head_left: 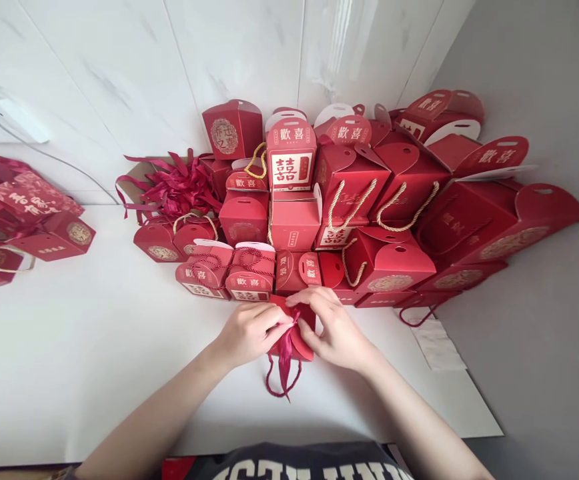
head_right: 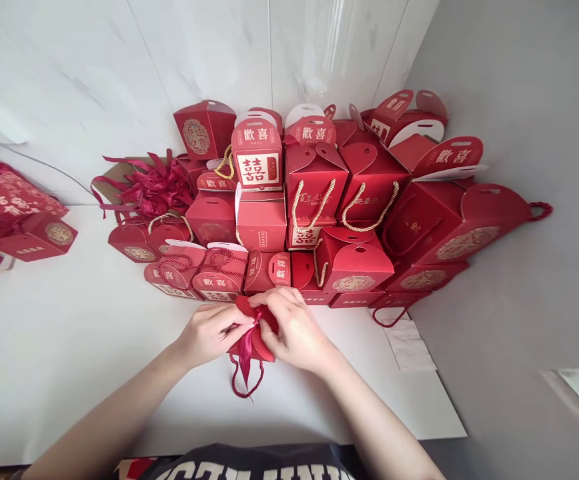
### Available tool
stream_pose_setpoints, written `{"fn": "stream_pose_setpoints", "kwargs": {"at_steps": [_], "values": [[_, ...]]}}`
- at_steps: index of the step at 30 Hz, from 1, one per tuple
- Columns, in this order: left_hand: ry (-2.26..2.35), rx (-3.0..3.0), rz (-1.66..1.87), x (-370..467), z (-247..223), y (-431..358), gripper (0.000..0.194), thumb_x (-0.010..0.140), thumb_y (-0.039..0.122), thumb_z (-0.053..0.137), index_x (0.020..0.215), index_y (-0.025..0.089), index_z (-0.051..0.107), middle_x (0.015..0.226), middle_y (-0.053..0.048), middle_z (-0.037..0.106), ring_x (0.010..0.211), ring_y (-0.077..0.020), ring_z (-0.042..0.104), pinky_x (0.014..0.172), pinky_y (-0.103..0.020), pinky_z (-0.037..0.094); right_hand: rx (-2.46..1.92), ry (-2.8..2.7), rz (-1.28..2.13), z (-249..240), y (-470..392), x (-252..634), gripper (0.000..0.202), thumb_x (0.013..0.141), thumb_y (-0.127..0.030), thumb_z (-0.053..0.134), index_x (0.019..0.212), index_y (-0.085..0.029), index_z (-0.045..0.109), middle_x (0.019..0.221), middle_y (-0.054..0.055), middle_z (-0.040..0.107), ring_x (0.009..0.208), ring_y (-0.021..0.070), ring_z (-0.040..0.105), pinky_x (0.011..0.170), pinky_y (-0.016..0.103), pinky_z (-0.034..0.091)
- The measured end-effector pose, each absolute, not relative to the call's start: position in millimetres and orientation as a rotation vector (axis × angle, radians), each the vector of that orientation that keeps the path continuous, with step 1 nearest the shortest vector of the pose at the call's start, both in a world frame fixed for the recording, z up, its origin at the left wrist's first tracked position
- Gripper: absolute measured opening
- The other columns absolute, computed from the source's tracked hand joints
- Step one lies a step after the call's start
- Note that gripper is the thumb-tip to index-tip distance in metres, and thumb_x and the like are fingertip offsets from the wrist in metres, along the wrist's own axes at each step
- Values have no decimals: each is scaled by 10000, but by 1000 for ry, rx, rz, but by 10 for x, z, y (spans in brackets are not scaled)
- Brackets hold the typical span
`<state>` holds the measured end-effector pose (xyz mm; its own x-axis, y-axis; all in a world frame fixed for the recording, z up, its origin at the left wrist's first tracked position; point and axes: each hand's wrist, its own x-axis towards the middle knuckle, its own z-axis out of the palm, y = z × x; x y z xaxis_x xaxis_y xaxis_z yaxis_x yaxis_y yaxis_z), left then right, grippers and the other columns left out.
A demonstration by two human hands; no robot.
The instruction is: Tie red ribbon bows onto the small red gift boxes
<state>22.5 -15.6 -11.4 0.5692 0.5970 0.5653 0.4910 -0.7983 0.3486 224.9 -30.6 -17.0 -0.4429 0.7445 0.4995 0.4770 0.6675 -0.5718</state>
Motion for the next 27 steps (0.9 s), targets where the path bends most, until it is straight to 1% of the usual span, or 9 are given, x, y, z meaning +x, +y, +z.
{"fn": "stream_pose_setpoints", "kwargs": {"at_steps": [3, 7, 9, 13, 15, 19, 22, 24, 27], "values": [[906, 2647, 1053, 228, -116, -160, 208, 916, 158, 566, 715, 201, 595, 622, 22, 675, 552, -99, 595, 592, -236, 467, -893, -2088, 401, -216, -292, 2232, 280, 884, -55, 474, 1086, -231, 553, 981, 41, 691, 916, 208, 614, 956, 432, 431], [894, 2630, 1069, 221, -126, -155, 178, 902, 145, 590, 732, 199, 591, 632, 26, 678, 556, -97, 585, 581, -234, 451, -1050, -1997, -77, -252, -291, 2326, 250, 863, -29, 501, 982, -237, 573, 888, 64, 659, 844, 236, 572, 771, 395, 443], [882, 2627, 1065, 212, -132, -150, 177, 898, 147, 603, 729, 196, 588, 619, 29, 667, 545, -94, 570, 572, -234, 439, -1113, -1936, -154, -186, -303, 2416, 259, 836, -9, 506, 941, -235, 575, 882, 73, 637, 842, 243, 559, 744, 392, 435], [844, 2646, 1052, 194, -138, -140, 160, 899, 155, 606, 745, 193, 604, 621, 27, 666, 557, -96, 577, 581, -236, 440, -993, -2030, 396, -9, -344, 2492, 408, 815, -36, 529, 1177, -224, 525, 1142, 106, 609, 1066, 262, 558, 913, 429, 468], [827, 2655, 1013, 188, -139, -139, 166, 908, 157, 590, 747, 196, 610, 639, 24, 675, 579, -101, 591, 595, -241, 447, -933, -2072, 637, 12, -357, 2457, 393, 862, -85, 537, 1227, -228, 505, 1158, 99, 617, 1083, 250, 561, 965, 437, 454], [864, 2630, 1008, 197, -141, -150, 180, 912, 175, 585, 736, 197, 611, 606, 25, 650, 547, -98, 562, 571, -240, 435, -887, -1826, 1091, -30, -368, 2424, 128, 956, -229, 537, 1082, -216, 524, 918, 40, 608, 858, 174, 577, 812, 335, 488], [829, 2591, 976, 222, -145, -163, 173, 911, 184, 594, 739, 193, 614, 634, 12, 669, 567, -100, 579, 581, -232, 443, -785, -1778, 1408, 17, -395, 2552, 148, 936, -310, 603, 1008, -196, 543, 770, -10, 534, 704, 123, 517, 677, 254, 455], [790, 2589, 978, 235, -149, -165, 165, 905, 164, 600, 742, 187, 610, 662, 5, 688, 591, -102, 599, 594, -226, 449, -874, -1807, 1382, 98, -428, 2714, 183, 927, -345, 622, 1000, -183, 578, 718, -19, 517, 648, 112, 486, 617, 235, 423], [769, 2604, 1076, 241, -150, -150, 162, 890, 127, 616, 737, 180, 600, 647, 16, 682, 572, -90, 592, 580, -210, 445, -1171, -1699, 1150, 242, -492, 3006, 232, 951, -407, 581, 1050, -198, 595, 771, 8, 591, 574, 103, 454, 515, 225, 369]]}}
